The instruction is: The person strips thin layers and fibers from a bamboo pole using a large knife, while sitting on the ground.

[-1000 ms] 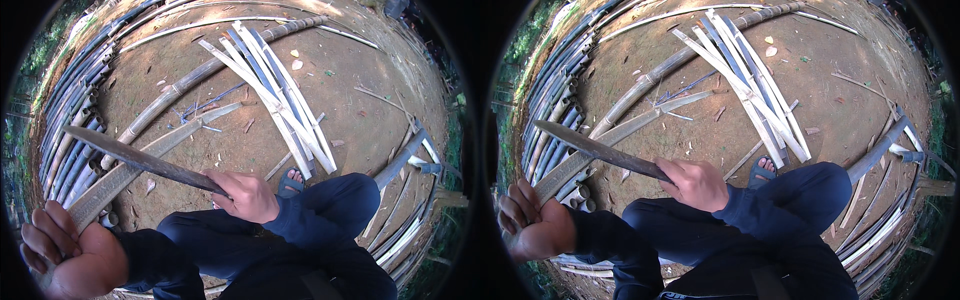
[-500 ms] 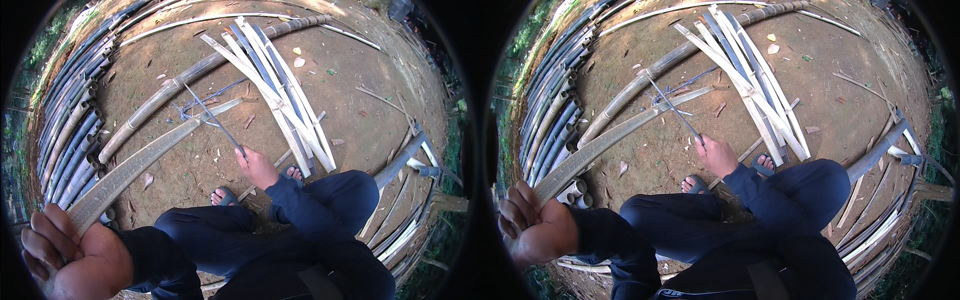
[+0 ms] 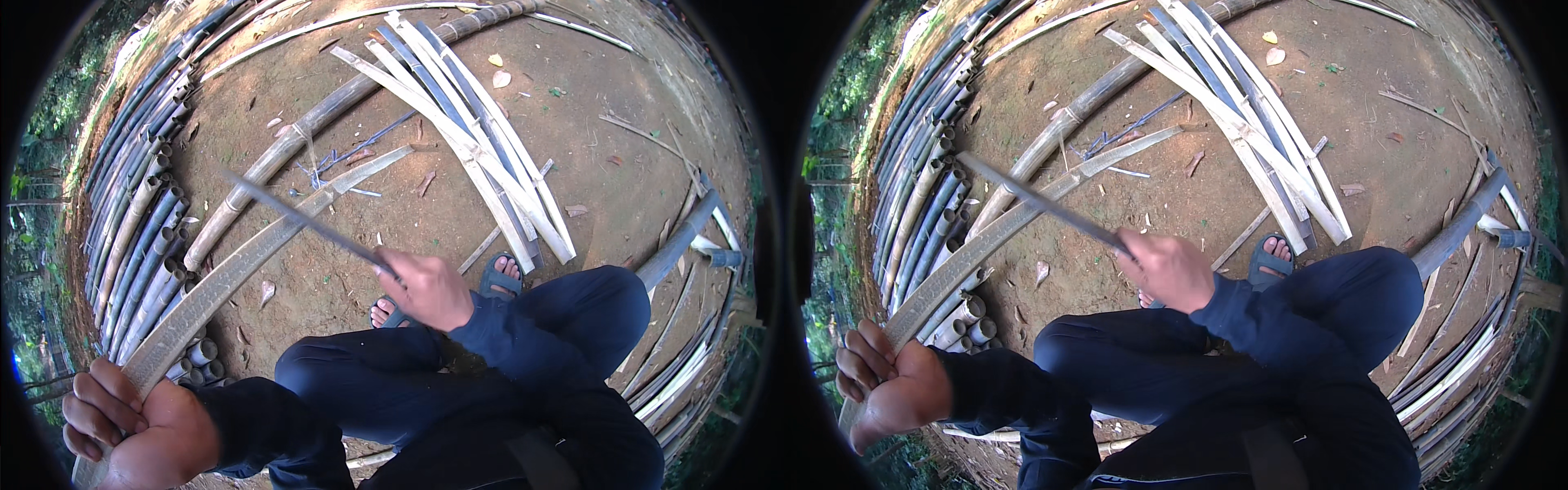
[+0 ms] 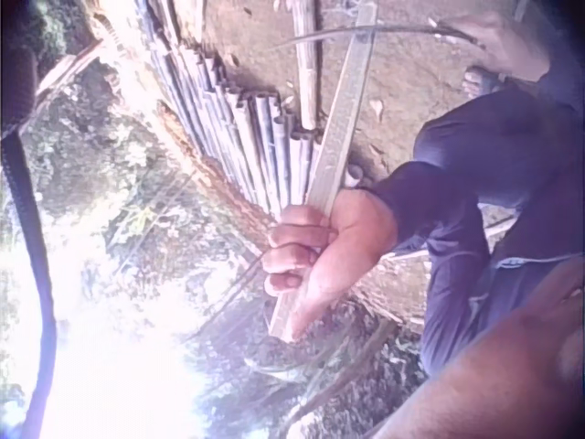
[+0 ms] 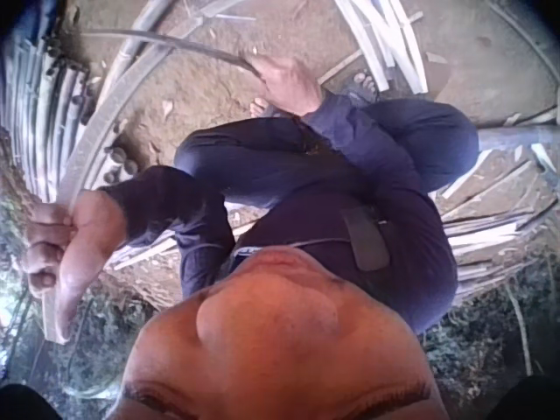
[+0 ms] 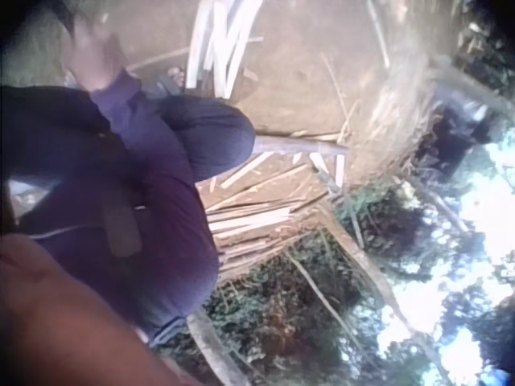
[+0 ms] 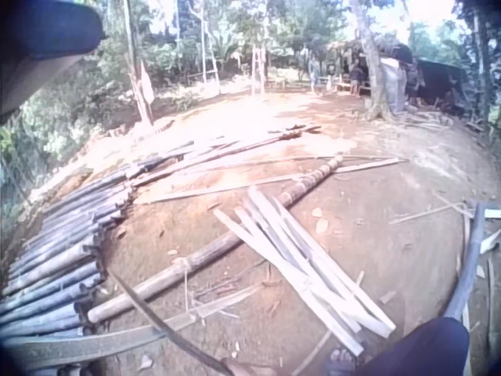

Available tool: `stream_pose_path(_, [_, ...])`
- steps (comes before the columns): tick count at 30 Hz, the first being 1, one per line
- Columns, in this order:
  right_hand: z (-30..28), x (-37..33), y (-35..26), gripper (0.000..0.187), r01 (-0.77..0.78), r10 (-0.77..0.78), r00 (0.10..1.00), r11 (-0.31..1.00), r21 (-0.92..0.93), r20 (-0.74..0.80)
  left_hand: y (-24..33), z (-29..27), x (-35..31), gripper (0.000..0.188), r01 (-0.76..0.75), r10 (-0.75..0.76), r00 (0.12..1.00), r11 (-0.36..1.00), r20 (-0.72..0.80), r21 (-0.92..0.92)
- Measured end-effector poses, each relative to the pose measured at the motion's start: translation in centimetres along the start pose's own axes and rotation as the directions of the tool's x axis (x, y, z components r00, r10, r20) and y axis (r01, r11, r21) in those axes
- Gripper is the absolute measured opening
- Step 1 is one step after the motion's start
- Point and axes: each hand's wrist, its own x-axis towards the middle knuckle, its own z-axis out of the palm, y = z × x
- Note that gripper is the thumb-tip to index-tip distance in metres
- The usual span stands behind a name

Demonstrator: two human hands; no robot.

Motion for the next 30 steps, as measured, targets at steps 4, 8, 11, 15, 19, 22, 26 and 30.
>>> stream_pose_path(4, [1.1, 0.1, 3.0, 0.020, -0.110, 0.109, 0.994, 0.991, 0.069, 0.017, 0.3, -1.7, 0.7, 0.079, 0.180, -0.075, 0.968, 0.871, 0.239, -0.457])
stream_pose_path(8, [1.0, 0.0, 3.9, 0.022, -0.220, 0.218, 0.974, 0.975, 0.027, 0.061, 0.8, 1.3, -0.7, 0.076, -0.054, 0.056, 0.998, 0.997, -0.035, 0.058])
stream_pose_path(11, [0.3, 0.4, -0.5, 0.023, 0.022, -0.022, 1.000, 0.998, 0.054, 0.014, 1.1, 0.7, -1.0, 0.076, -0.062, 0.064, 0.998, 0.993, -0.009, 0.105])
stream_pose_path(15, [1.1, -0.4, 3.5, 0.023, -0.069, 0.069, 0.998, 0.998, 0.013, -0.014, 1.4, 0.7, -1.5, 0.078, -0.013, 0.013, 1.000, 0.999, -0.015, 0.034])
stream_pose_path(19, [0.6, 0.0, 2.3, 0.019, -0.132, 0.129, 0.989, 0.991, 0.033, 0.072, 0.5, -0.4, 0.0, 0.078, -0.019, 0.019, 1.000, 0.999, 0.017, -0.026])
stream_pose_path(22, [-0.5, 0.1, -2.1, 0.020, 0.095, -0.092, 0.995, 0.990, 0.108, -0.027, -0.1, -2.6, 0.5, 0.078, 0.134, -0.053, 0.974, 0.919, 0.220, -0.371])
stream_pose_path(26, [1.3, 0.2, 6.8, 0.021, -0.295, 0.299, 0.954, 0.952, -0.083, 0.040, 0.4, 0.2, -0.7, 0.077, 0.035, -0.035, 0.999, 0.997, -0.007, -0.075])
stream_pose_path(30, [1.1, -0.6, 2.4, 0.022, -0.107, 0.107, 0.994, 0.994, -0.027, 0.010, 0.8, 0.3, -1.3, 0.076, 0.022, -0.022, 0.999, 1.000, -0.046, 0.016])
